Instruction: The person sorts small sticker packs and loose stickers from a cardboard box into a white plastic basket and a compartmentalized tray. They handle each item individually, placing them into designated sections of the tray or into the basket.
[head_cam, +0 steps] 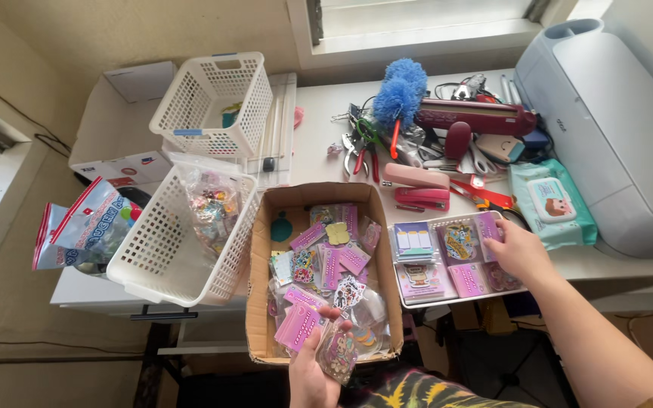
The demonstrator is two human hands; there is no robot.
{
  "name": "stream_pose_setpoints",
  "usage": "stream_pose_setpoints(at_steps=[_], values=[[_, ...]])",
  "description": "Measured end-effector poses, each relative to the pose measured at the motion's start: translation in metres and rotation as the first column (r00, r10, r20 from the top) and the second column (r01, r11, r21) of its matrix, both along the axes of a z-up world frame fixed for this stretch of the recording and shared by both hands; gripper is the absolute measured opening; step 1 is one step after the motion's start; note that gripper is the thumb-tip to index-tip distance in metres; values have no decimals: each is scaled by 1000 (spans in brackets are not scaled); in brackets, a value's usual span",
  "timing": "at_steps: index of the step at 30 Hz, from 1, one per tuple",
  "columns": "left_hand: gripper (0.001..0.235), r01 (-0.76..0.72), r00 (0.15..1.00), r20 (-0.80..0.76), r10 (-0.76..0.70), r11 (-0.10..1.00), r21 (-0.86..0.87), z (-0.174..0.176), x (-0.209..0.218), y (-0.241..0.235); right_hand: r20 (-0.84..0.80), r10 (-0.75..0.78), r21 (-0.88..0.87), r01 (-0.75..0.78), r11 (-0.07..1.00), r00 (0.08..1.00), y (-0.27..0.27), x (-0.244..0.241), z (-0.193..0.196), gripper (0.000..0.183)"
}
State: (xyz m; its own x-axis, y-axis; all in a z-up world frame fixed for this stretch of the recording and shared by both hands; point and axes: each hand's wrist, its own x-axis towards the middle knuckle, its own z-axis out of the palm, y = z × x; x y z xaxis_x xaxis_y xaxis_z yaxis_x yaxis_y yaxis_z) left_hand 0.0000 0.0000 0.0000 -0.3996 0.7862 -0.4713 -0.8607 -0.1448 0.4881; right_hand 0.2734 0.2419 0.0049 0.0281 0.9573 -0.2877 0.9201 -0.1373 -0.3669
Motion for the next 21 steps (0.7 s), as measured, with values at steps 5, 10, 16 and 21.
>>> stream_pose_setpoints(at_steps=[5, 10, 16, 21], values=[[31, 50, 999, -17, -50, 999, 15, -9, -9, 0, 226, 175, 96, -201, 975, 958, 10, 4, -7, 72], [28, 110, 993, -47, -111, 994, -25, 0, -15, 6, 373, 429, -145, -405, 903, 823, 17, 5, -10, 88], [26, 88, 991, -96, -88, 996, 0, 4, -20, 11, 471, 494, -155, -483, 862, 731, 34, 11, -31, 78], [29, 32, 999, -7, -31, 999, 43, 7, -29, 9, 575, 514, -326, -398, 857, 636, 19, -22, 3, 79]])
